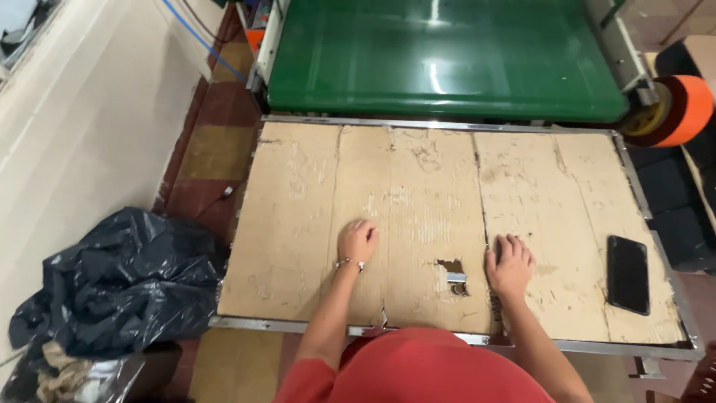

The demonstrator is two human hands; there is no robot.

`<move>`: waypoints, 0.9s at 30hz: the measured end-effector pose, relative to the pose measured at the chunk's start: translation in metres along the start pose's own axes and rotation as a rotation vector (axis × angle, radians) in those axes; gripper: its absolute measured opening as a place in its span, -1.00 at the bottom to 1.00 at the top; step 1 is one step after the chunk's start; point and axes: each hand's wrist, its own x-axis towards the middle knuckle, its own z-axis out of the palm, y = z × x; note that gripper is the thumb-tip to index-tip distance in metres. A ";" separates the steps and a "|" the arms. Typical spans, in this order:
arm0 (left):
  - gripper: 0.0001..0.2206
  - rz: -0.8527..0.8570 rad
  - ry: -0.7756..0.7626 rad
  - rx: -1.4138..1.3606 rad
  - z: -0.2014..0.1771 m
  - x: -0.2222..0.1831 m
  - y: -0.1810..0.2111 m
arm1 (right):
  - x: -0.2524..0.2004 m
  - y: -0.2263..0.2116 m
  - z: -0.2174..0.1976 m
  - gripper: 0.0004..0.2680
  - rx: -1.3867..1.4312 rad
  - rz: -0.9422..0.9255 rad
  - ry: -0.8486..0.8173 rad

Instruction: Catching plastic bags from a conveyor belt, folding them, and stacking them into a crate.

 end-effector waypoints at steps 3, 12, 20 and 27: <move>-0.88 0.031 0.021 -0.019 0.003 -0.003 -0.004 | -0.004 0.001 0.005 -0.63 -0.007 -0.009 0.018; -0.91 0.034 0.084 -0.016 0.009 -0.001 -0.005 | -0.001 0.002 0.007 -0.62 -0.044 -0.012 0.039; -0.92 0.009 0.072 -0.075 0.008 -0.004 -0.004 | -0.001 0.013 0.022 -0.61 -0.086 -0.011 0.047; -0.87 -0.055 0.000 -0.153 -0.005 -0.001 0.007 | 0.001 -0.011 -0.014 -0.58 0.042 -0.002 -0.063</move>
